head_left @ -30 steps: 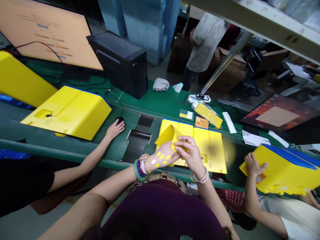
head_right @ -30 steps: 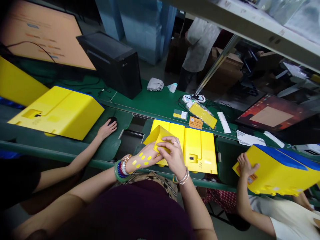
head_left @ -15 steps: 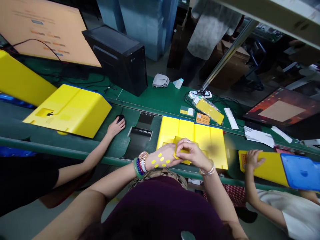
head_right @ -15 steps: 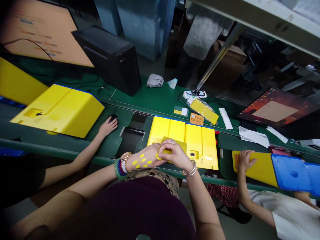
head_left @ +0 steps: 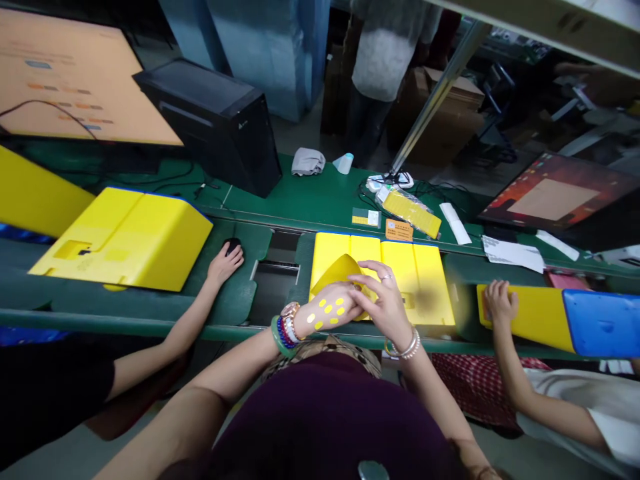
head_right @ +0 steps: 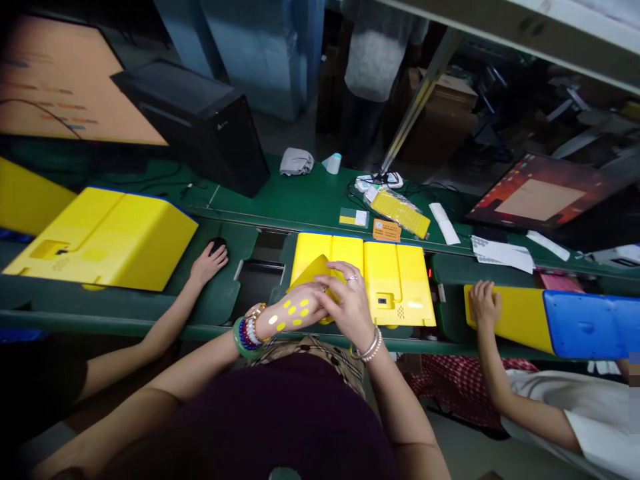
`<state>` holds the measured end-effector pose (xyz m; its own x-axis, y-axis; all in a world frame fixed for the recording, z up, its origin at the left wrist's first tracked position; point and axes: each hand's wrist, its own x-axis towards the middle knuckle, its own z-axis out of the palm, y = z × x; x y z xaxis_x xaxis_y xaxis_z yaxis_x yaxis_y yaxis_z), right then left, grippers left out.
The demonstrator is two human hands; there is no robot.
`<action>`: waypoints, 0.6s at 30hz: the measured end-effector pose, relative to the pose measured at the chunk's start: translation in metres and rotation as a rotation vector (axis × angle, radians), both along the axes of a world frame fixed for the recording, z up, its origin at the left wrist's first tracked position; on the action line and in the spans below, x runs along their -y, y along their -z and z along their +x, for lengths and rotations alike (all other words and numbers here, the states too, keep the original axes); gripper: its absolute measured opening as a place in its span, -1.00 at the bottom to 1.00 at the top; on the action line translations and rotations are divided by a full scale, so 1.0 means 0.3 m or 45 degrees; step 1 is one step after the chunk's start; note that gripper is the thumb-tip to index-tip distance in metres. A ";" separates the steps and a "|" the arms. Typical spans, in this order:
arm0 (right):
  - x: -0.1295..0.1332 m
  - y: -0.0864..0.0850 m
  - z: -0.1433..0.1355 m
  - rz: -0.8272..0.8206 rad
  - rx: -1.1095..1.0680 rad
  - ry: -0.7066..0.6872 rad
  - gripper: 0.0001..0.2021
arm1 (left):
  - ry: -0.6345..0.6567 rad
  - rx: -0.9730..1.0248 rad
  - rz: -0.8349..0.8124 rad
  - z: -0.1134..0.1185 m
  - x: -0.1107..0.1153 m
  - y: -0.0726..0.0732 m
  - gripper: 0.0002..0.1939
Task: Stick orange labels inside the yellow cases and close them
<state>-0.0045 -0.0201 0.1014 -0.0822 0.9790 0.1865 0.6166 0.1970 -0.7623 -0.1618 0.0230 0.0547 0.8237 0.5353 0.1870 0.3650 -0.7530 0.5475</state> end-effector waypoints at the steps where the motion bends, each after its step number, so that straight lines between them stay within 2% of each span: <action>1: 0.015 0.006 0.026 -0.034 -0.062 0.049 -0.71 | 0.000 -0.032 0.014 0.003 -0.002 -0.022 -0.63; 4: 0.085 0.035 0.105 -0.246 -0.271 0.056 -0.34 | 0.009 -0.004 0.001 0.024 0.002 -0.081 -0.56; 6: 0.143 0.058 0.142 -0.395 -0.416 0.036 -0.09 | 0.099 0.095 -0.149 0.048 0.016 -0.102 -0.57; 7: 0.171 0.068 0.156 -0.443 -0.488 0.039 -0.02 | 0.161 0.133 -0.274 0.063 0.026 -0.104 -0.59; 9: 0.222 0.091 0.186 -0.477 -0.611 0.079 -0.02 | 0.226 0.156 -0.561 0.094 0.045 -0.088 -0.63; 12: 0.310 0.156 0.286 -0.473 -0.788 0.249 -0.28 | 0.063 0.113 -0.856 0.147 0.058 -0.023 -0.64; 14: 0.418 0.242 0.397 -0.501 -0.976 0.533 -0.41 | -0.061 0.052 -0.907 0.179 0.053 0.028 -0.67; 15: 0.494 0.297 0.458 -0.530 -1.080 0.745 -0.43 | -0.095 0.011 -0.909 0.187 0.046 0.051 -0.69; 17: 0.680 0.420 0.563 -0.565 -1.148 1.266 -0.49 | -0.141 -0.067 -0.902 0.176 0.026 0.083 -0.66; 18: 0.779 0.479 0.600 -0.618 -1.084 1.555 -0.55 | -0.175 -0.099 -0.896 0.151 0.011 0.094 -0.60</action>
